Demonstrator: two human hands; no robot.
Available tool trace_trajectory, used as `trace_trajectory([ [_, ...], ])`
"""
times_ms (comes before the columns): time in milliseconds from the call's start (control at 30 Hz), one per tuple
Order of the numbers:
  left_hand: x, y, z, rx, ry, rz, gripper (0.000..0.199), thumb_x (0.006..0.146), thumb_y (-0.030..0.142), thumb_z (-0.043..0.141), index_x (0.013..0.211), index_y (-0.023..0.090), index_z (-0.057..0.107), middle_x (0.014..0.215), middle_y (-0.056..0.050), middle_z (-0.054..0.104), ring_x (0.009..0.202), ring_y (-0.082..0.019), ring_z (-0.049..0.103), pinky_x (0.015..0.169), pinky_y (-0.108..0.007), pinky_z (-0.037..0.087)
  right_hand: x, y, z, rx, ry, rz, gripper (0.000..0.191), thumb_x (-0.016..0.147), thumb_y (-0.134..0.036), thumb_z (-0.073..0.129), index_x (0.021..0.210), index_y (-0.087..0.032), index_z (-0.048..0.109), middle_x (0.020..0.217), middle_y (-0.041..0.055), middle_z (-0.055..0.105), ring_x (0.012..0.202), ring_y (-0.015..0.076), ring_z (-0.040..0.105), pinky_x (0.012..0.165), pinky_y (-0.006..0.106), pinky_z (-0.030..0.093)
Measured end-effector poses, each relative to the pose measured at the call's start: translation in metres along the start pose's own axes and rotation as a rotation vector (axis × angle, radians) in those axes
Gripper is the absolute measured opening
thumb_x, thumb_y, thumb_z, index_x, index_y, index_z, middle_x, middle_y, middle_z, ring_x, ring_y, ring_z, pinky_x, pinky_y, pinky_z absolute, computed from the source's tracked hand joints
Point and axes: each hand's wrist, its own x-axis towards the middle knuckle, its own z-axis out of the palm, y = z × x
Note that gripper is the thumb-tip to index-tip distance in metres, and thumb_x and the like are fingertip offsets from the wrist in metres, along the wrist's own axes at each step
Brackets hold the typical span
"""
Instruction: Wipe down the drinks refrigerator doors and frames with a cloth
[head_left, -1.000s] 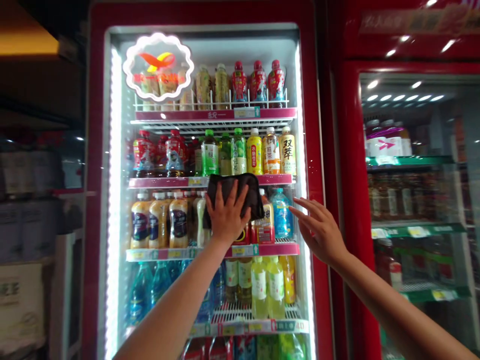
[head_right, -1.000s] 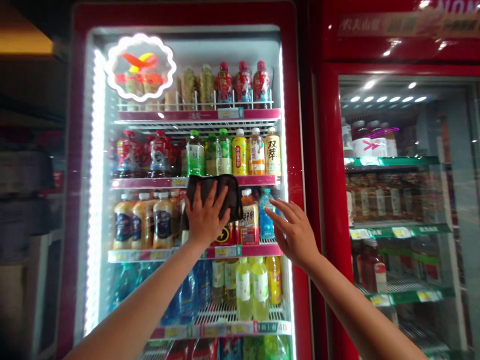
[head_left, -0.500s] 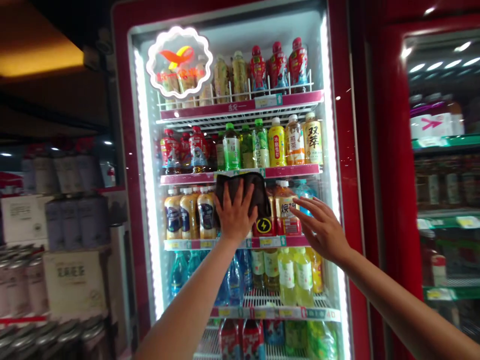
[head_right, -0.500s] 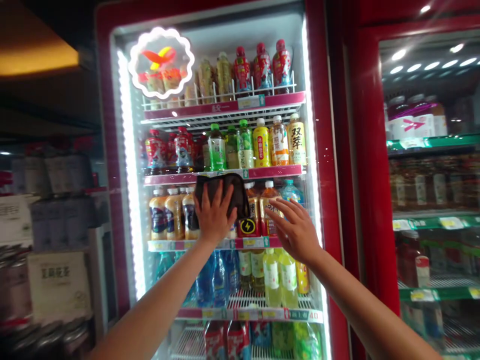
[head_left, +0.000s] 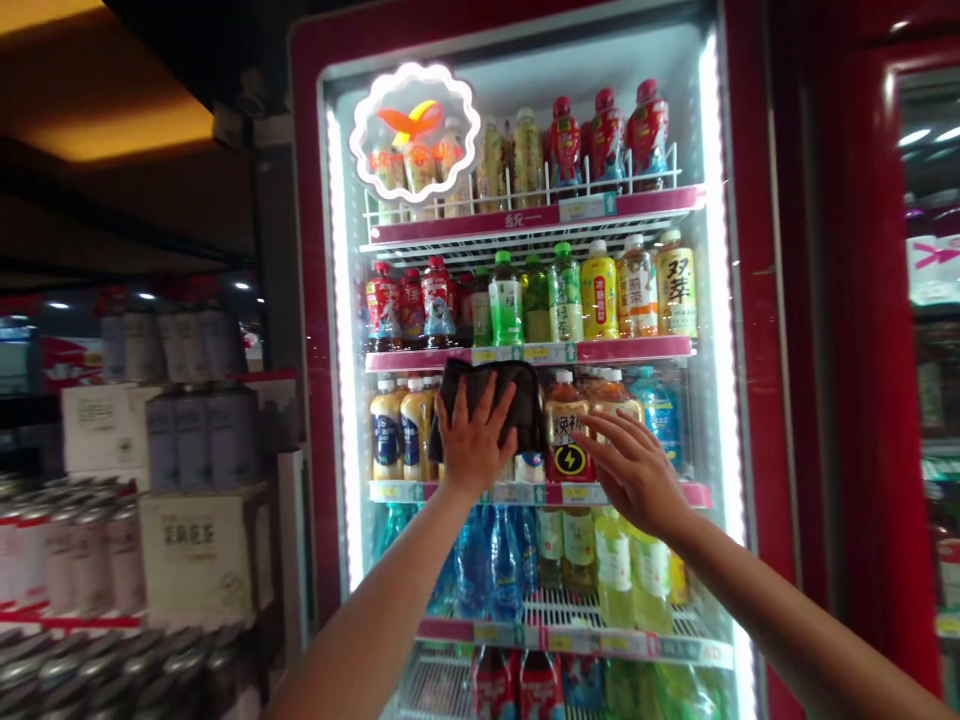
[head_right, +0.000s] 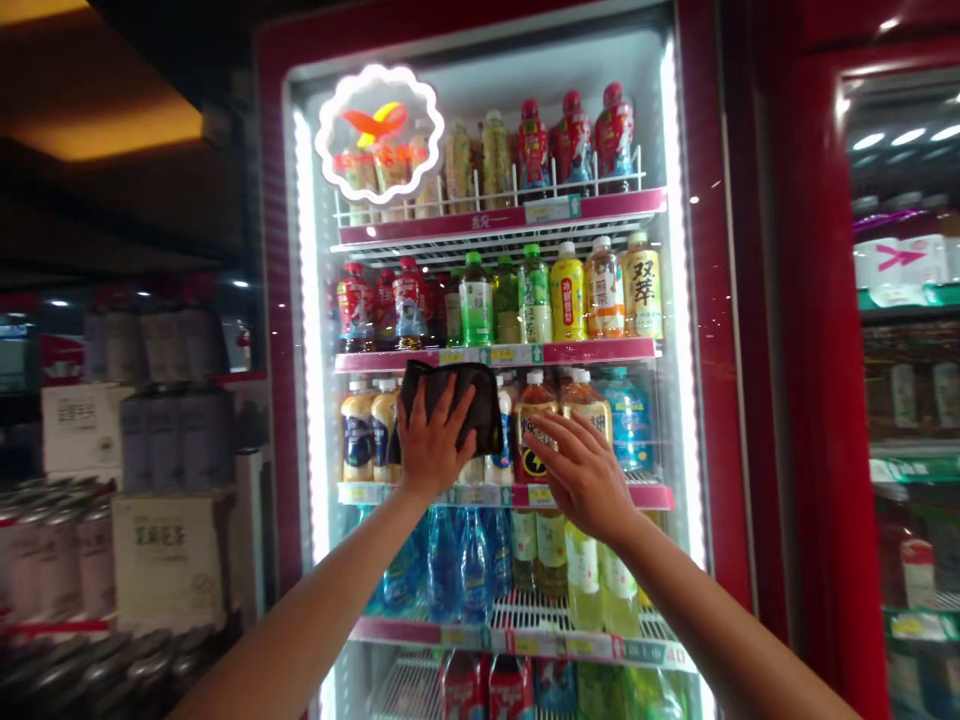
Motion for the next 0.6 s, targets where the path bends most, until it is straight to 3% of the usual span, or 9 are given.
trace_trajectory([
  [67, -0.029, -0.008, 0.004, 0.015, 0.004, -0.07, 0.067, 0.096, 0.043, 0.049, 0.159, 0.034, 0.028, 0.167, 0.0, 0.027, 0.156, -0.04, 0.012, 0.124, -0.069, 0.005, -0.004, -0.005, 0.007, 0.008, -0.028, -0.002, 0.055, 0.092, -0.015, 0.053, 0.145, -0.032, 0.053, 0.146, 0.006, 0.059, 0.137, 0.0267, 0.052, 0.113, 0.058, 0.044],
  [167, -0.067, -0.002, 0.009, 0.006, -0.059, 0.016, 0.071, 0.094, 0.045, 0.053, 0.159, 0.035, 0.027, 0.166, 0.0, 0.031, 0.156, -0.04, 0.014, 0.124, -0.07, 0.002, -0.005, -0.012, 0.019, 0.026, -0.051, 0.01, 0.054, 0.091, -0.015, 0.053, 0.143, -0.03, 0.055, 0.145, 0.0076, 0.059, 0.137, 0.0276, 0.053, 0.113, 0.059, 0.045],
  [233, -0.069, 0.0, 0.007, -0.015, -0.105, 0.108, 0.072, 0.093, 0.048, 0.055, 0.158, 0.037, 0.027, 0.165, 0.001, 0.033, 0.156, -0.04, 0.015, 0.124, -0.07, 0.0, -0.001, -0.019, 0.028, 0.036, -0.054, 0.014, 0.055, 0.092, -0.014, 0.052, 0.144, -0.031, 0.054, 0.146, 0.0077, 0.059, 0.138, 0.0274, 0.052, 0.114, 0.06, 0.044],
  [333, -0.04, -0.015, -0.001, -0.031, -0.115, 0.138, 0.068, 0.094, 0.048, 0.052, 0.158, 0.04, 0.028, 0.166, 0.003, 0.031, 0.157, -0.037, 0.012, 0.124, -0.069, 0.0, 0.009, -0.03, 0.043, 0.051, -0.054, -0.004, 0.056, 0.093, -0.013, 0.051, 0.146, -0.031, 0.051, 0.148, 0.0081, 0.057, 0.141, 0.0267, 0.049, 0.116, 0.06, 0.042],
  [400, -0.023, -0.035, -0.005, -0.014, -0.064, 0.03, 0.066, 0.095, 0.045, 0.051, 0.158, 0.038, 0.029, 0.167, 0.003, 0.028, 0.157, -0.037, 0.01, 0.125, -0.068, 0.003, 0.015, -0.037, 0.054, 0.066, -0.06, -0.007, 0.057, 0.093, -0.012, 0.05, 0.148, -0.029, 0.05, 0.15, 0.0096, 0.055, 0.143, 0.0269, 0.046, 0.116, 0.06, 0.041],
  [467, -0.027, -0.052, -0.006, 0.015, 0.001, -0.132, 0.066, 0.096, 0.041, 0.049, 0.159, 0.033, 0.03, 0.168, 0.0, 0.025, 0.157, -0.039, 0.008, 0.124, -0.068, 0.006, 0.016, -0.043, 0.065, 0.079, -0.056, 0.016, 0.059, 0.093, -0.01, 0.048, 0.149, -0.029, 0.048, 0.152, 0.0101, 0.052, 0.146, 0.0274, 0.043, 0.117, 0.062, 0.04],
  [533, -0.051, -0.06, -0.002, 0.033, 0.026, -0.235, 0.066, 0.097, 0.039, 0.047, 0.159, 0.029, 0.029, 0.169, -0.003, 0.025, 0.157, -0.04, 0.005, 0.124, -0.069, 0.008, 0.015, -0.049, 0.076, 0.088, -0.048, 0.042, 0.062, 0.093, -0.009, 0.046, 0.152, -0.029, 0.044, 0.155, 0.0096, 0.049, 0.149, 0.0277, 0.038, 0.118, 0.063, 0.038],
  [600, -0.082, -0.058, 0.002, 0.033, -0.007, -0.222, 0.066, 0.097, 0.037, 0.046, 0.159, 0.028, 0.029, 0.168, -0.003, 0.027, 0.157, -0.041, 0.004, 0.123, -0.07, 0.009, 0.011, -0.053, 0.085, 0.079, -0.05, 0.052, 0.065, 0.094, -0.009, 0.044, 0.156, -0.029, 0.037, 0.157, 0.0095, 0.046, 0.15, 0.0275, 0.034, 0.119, 0.065, 0.036],
])
